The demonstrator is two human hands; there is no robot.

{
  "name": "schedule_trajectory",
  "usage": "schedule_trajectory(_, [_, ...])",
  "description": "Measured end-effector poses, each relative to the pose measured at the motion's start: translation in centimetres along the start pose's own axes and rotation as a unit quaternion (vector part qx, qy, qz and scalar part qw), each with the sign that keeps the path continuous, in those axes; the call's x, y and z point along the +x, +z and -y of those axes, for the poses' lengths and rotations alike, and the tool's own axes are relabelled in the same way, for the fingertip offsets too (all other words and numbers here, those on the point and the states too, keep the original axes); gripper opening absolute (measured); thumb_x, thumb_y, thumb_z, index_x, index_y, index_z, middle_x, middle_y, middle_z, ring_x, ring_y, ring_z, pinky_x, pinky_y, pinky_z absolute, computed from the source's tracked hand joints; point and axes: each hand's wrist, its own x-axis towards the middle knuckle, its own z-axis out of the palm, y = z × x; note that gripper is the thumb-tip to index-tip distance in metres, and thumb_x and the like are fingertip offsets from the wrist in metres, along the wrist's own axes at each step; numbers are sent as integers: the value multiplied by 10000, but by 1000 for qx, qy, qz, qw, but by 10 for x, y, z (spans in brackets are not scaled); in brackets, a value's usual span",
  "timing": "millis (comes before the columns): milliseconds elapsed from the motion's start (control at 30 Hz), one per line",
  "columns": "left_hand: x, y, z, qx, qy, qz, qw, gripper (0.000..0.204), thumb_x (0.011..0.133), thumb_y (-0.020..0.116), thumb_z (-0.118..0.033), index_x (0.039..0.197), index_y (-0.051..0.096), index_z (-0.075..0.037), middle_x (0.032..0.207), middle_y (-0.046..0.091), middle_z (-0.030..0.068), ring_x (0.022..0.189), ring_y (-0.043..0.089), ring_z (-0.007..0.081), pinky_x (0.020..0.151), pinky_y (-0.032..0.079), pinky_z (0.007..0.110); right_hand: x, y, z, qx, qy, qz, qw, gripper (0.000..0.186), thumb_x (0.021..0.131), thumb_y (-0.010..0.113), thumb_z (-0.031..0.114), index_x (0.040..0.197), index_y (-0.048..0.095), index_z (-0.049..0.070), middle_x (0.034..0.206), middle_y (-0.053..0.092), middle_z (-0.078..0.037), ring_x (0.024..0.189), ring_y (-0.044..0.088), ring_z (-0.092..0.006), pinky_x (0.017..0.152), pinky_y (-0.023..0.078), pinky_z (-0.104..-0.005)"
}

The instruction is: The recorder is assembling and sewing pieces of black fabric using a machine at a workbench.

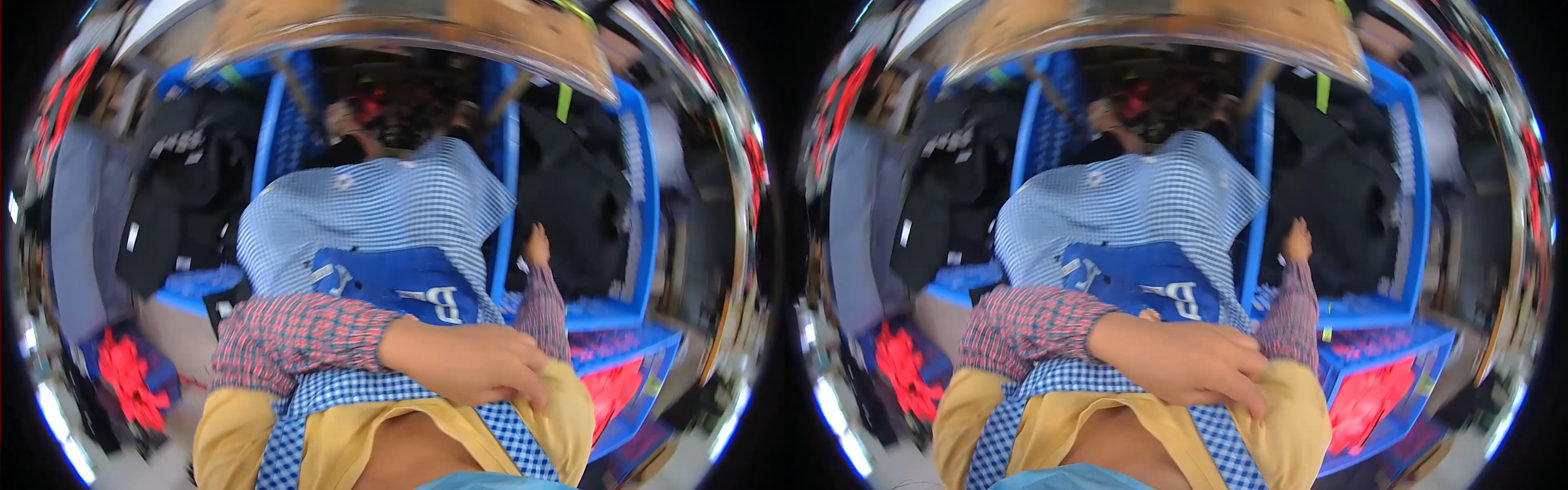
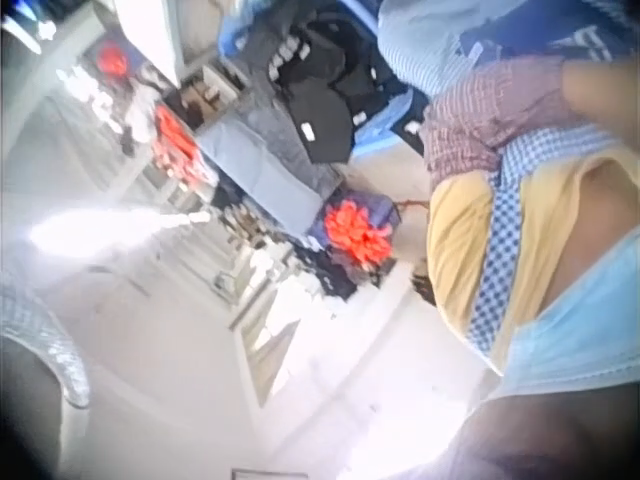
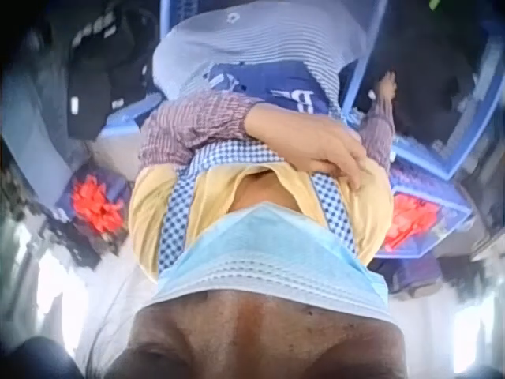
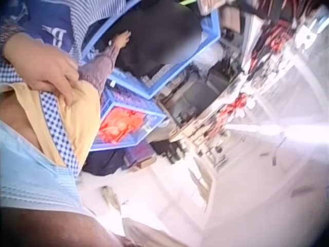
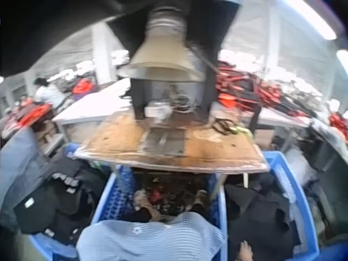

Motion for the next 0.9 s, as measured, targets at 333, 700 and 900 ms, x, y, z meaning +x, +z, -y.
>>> schedule_trajectory(333, [-62, -37, -11, 39, 105, -97, 989, 174, 864, 584, -46, 991, 697, -78, 872, 606, 111, 845, 594, 287, 727, 483, 379, 1, 1, 3, 6, -141, -101, 985, 559, 769, 661, 94, 1273, 496, -83, 1315, 503, -295, 1229, 483, -431, 1059, 391, -442])
schedule_trajectory(700, [-492, -116, 42, 94, -384, -810, 434, 497, 837, 670, -181, 1301, 531, -69, 973, 650, 46, 825, 609, 179, 749, 501, 316, -32, -64, 59, 48, -217, -149, 963, 457, 817, 587, 47, 1248, 517, -91, 1286, 525, -275, 1203, 500, -427, 1060, 382, -426])
schedule_trajectory(900, [-550, -115, 35, 24, -466, -778, 421, 565, 862, 672, -370, 1316, 525, -68, 1145, 600, 67, 986, 560, 204, 765, 488, 393, -38, -67, 36, -58, -201, -152, 966, 456, 838, 556, 46, 1272, 484, -76, 1292, 513, -270, 1219, 485, -407, 1056, 380, -430])
